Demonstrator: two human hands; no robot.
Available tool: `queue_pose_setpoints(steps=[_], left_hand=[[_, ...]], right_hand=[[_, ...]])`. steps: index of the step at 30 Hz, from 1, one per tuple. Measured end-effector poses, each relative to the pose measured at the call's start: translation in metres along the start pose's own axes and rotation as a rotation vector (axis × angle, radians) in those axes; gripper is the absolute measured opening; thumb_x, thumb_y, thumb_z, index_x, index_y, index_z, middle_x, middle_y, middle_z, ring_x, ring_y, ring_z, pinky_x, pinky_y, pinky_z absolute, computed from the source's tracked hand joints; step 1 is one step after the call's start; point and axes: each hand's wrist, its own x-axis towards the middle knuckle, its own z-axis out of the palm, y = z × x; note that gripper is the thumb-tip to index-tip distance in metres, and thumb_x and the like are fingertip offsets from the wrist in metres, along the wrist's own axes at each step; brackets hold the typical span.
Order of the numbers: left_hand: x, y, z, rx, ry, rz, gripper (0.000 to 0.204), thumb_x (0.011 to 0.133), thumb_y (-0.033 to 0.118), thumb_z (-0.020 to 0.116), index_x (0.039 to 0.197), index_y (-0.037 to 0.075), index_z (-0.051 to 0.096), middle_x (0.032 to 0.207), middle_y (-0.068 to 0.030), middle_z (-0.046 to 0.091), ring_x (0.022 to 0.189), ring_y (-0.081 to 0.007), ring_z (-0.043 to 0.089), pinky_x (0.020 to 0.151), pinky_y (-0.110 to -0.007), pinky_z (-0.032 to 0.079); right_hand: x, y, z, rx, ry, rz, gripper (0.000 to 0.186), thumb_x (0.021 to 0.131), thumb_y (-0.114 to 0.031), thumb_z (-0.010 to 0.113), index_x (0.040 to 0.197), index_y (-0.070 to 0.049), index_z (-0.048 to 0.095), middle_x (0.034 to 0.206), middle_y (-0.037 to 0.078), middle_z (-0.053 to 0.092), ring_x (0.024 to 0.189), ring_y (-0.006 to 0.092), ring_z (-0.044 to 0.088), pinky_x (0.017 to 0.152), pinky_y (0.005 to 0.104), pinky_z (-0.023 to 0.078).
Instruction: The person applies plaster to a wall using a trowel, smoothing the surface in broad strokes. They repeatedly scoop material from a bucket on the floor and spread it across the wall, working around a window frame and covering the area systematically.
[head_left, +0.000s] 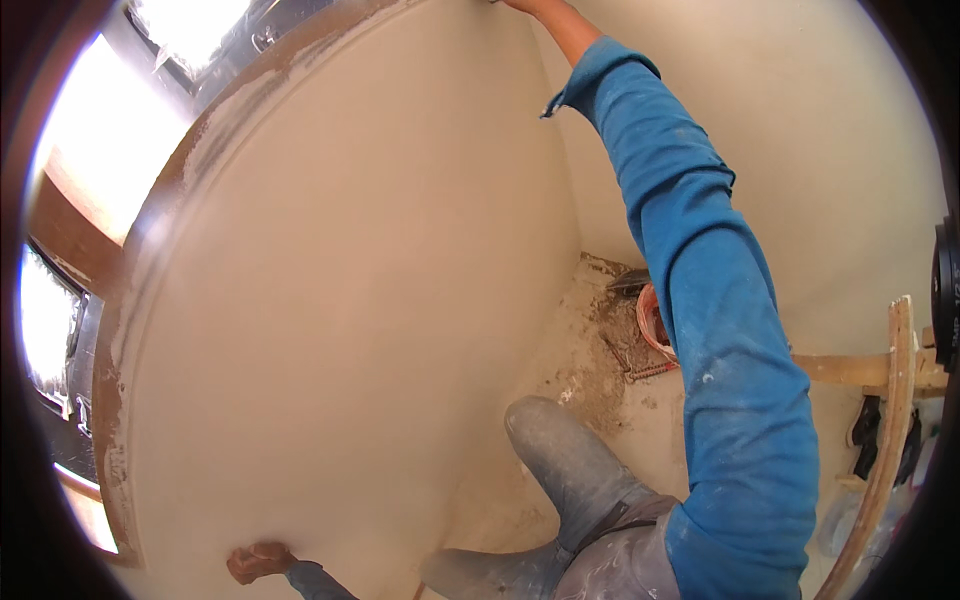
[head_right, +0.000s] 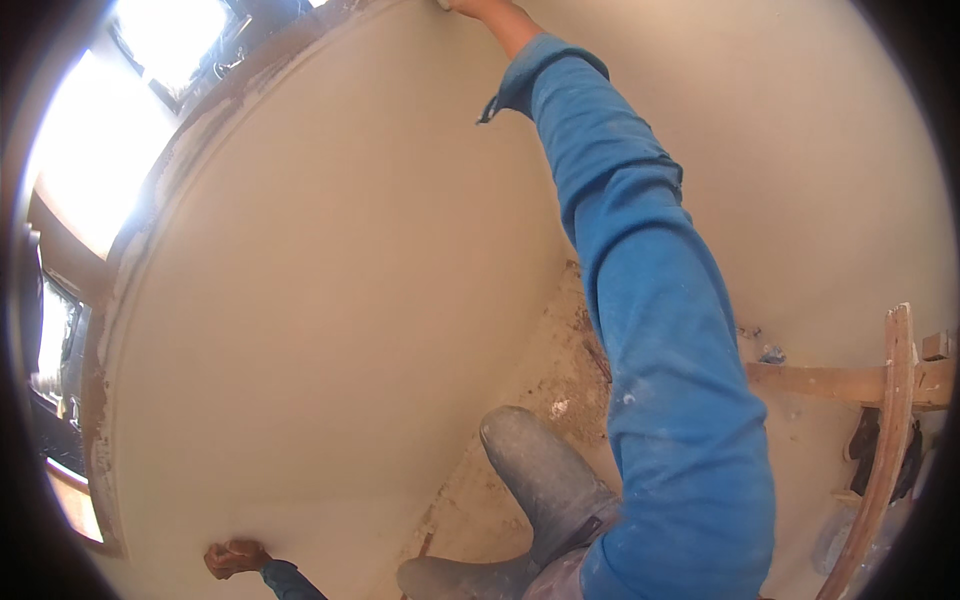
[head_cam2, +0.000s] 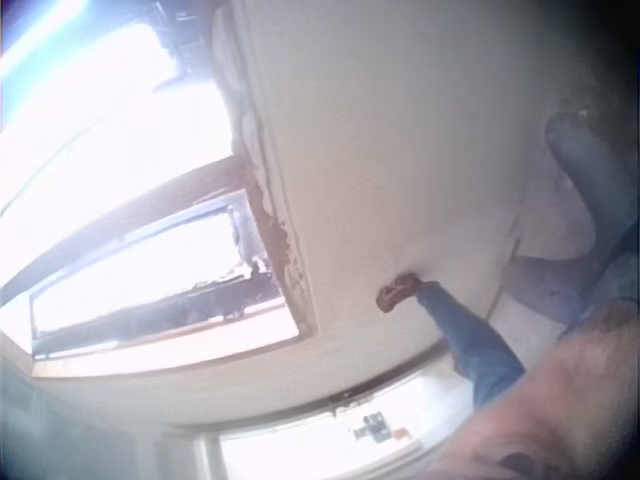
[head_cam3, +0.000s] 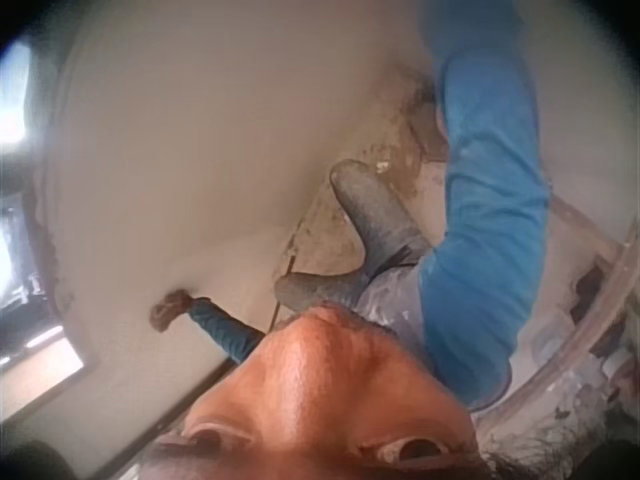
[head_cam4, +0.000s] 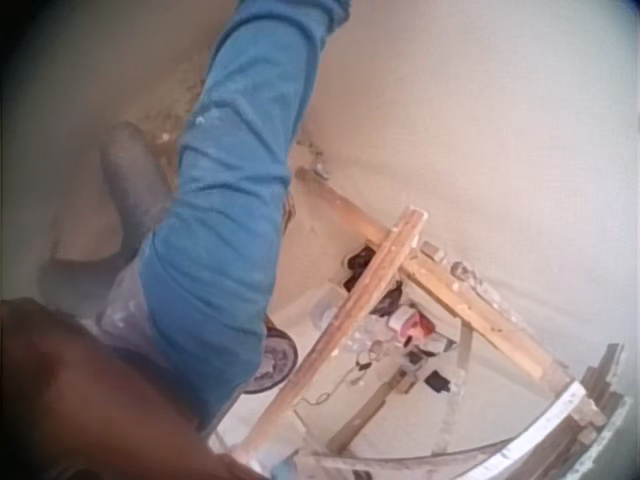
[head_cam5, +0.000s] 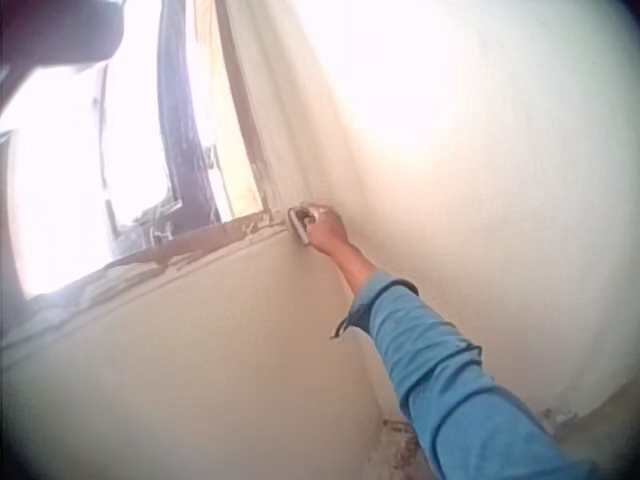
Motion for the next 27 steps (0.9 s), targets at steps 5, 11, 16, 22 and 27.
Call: queue_pose_setpoints(steps=[5, 11, 16, 22, 27], left_hand=[[-0.001, -0.002, 0.002, -0.096, 0.031, 0.007, 0.028, 0.093, 0.028, 0.038, 0.104, 0.005, 0.049, 0.108, -0.0134, 0.047, 0.101, -0.0311, 0.044, 0.088, -0.046, 0.033], [0.002, 0.004, -0.002, -0.034, 0.038, -0.043, 0.028, 0.088, 0.028, 0.042, 0.101, 0.004, 0.049, 0.103, -0.0134, 0.051, 0.100, -0.0309, 0.047, 0.087, -0.046, 0.034], [0.003, 0.008, -0.001, -0.066, 0.031, -0.067, 0.026, 0.088, 0.027, 0.041, 0.100, 0.006, 0.049, 0.105, -0.0121, 0.049, 0.102, -0.0297, 0.044, 0.089, -0.047, 0.032], [0.005, 0.009, -0.006, -0.136, 0.021, -0.088, 0.021, 0.085, 0.025, 0.044, 0.096, 0.008, 0.048, 0.104, -0.0126, 0.046, 0.102, -0.0289, 0.041, 0.089, -0.046, 0.032], [0.013, 0.015, -0.004, -0.179, 0.023, -0.128, 0.020, 0.077, 0.016, 0.046, 0.095, 0.006, 0.046, 0.106, -0.0154, 0.042, 0.105, -0.0293, 0.036, 0.090, -0.046, 0.032]], right_hand=[[-0.125, -0.003, -0.004, -0.101, -0.157, 0.077, 0.037, 0.092, -0.025, 0.052, 0.127, -0.014, 0.058, 0.121, 0.019, 0.061, 0.112, 0.0386, 0.057, 0.095, 0.0483, 0.045], [-0.206, -0.011, -0.050, -0.015, -0.204, 0.330, 0.042, 0.090, -0.027, 0.057, 0.126, -0.005, 0.055, 0.120, 0.022, 0.059, 0.113, 0.0394, 0.055, 0.096, 0.0474, 0.044], [-0.071, -0.056, -0.041, 0.281, -0.206, 0.487, 0.030, 0.089, -0.012, 0.058, 0.117, -0.001, 0.062, 0.106, 0.018, 0.068, 0.094, 0.0299, 0.065, 0.082, 0.0384, 0.050], [-0.157, -0.155, -0.024, 0.245, -0.301, 0.228, 0.030, 0.092, -0.014, 0.057, 0.118, 0.003, 0.060, 0.109, 0.019, 0.063, 0.099, 0.0286, 0.060, 0.086, 0.0380, 0.048], [-0.414, -0.253, -0.067, 0.111, -0.455, -0.172, 0.039, 0.075, -0.009, 0.067, 0.113, -0.016, 0.064, 0.120, 0.013, 0.060, 0.114, 0.0331, 0.054, 0.098, 0.0547, 0.038]])
